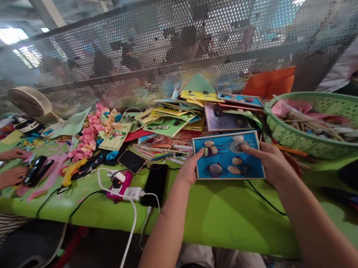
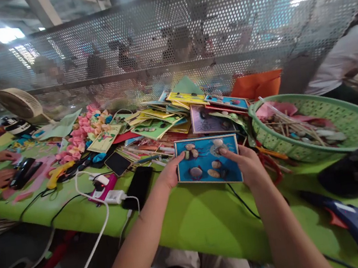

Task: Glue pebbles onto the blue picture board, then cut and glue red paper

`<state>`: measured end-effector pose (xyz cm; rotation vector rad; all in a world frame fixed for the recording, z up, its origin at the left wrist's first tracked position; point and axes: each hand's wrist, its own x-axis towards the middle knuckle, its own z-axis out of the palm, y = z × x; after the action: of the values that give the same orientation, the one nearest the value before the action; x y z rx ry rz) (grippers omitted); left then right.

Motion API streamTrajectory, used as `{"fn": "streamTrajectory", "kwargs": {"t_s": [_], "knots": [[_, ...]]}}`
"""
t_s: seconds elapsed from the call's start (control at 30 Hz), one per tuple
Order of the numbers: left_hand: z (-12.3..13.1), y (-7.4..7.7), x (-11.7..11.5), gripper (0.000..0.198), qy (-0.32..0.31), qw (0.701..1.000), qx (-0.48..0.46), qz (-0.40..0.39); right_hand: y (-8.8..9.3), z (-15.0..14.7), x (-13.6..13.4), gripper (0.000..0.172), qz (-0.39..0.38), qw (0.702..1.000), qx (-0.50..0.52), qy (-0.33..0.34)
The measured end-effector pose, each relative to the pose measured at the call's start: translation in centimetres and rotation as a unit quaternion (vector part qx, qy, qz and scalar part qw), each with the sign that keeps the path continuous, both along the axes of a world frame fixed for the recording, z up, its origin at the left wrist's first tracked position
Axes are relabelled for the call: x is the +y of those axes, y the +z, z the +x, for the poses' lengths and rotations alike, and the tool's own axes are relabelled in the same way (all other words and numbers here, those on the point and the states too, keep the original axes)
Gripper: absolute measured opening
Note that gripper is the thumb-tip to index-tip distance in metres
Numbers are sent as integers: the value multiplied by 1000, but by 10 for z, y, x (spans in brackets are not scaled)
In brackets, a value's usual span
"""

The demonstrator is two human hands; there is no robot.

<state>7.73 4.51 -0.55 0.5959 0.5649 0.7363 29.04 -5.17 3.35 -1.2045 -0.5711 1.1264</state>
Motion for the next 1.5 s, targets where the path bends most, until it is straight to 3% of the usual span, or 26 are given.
{"fn": "streamTrajectory", "kwargs": {"t_s": [0.1, 0.23, 0.4, 0.5, 0.77, 1.2, 1.37, 1.5], "knots": [[0, -2, 1, 42, -8, 1000, 9, -8, -1, 1, 0, 40, 0, 1000, -2, -1], [0, -4, 6, 45, -72, 997, -4, -35, -2, 2, 0, 40, 1, 1000, -8, 4], [-4, -10, 14, 48, -92, 994, -26, -47, -2, 2, -1, 47, 21, 998, -24, 57], [-5, -13, 17, 48, -85, 995, -36, -43, -2, 0, 0, 55, 31, 995, -31, 89], [-3, -11, 15, 48, -67, 997, -32, -35, -9, -3, 6, 67, 35, 988, -126, 88], [-3, -7, 9, 49, -40, 999, -33, -3, -8, -7, 6, 73, 24, 991, -118, 61], [-3, -2, 4, 39, 15, 1000, -9, 14, -11, -6, 6, 62, 18, 994, -99, 34], [-2, 1, 0, 38, 22, 1000, -10, 16, -11, -7, 5, 53, 13, 999, -46, 5]]}}
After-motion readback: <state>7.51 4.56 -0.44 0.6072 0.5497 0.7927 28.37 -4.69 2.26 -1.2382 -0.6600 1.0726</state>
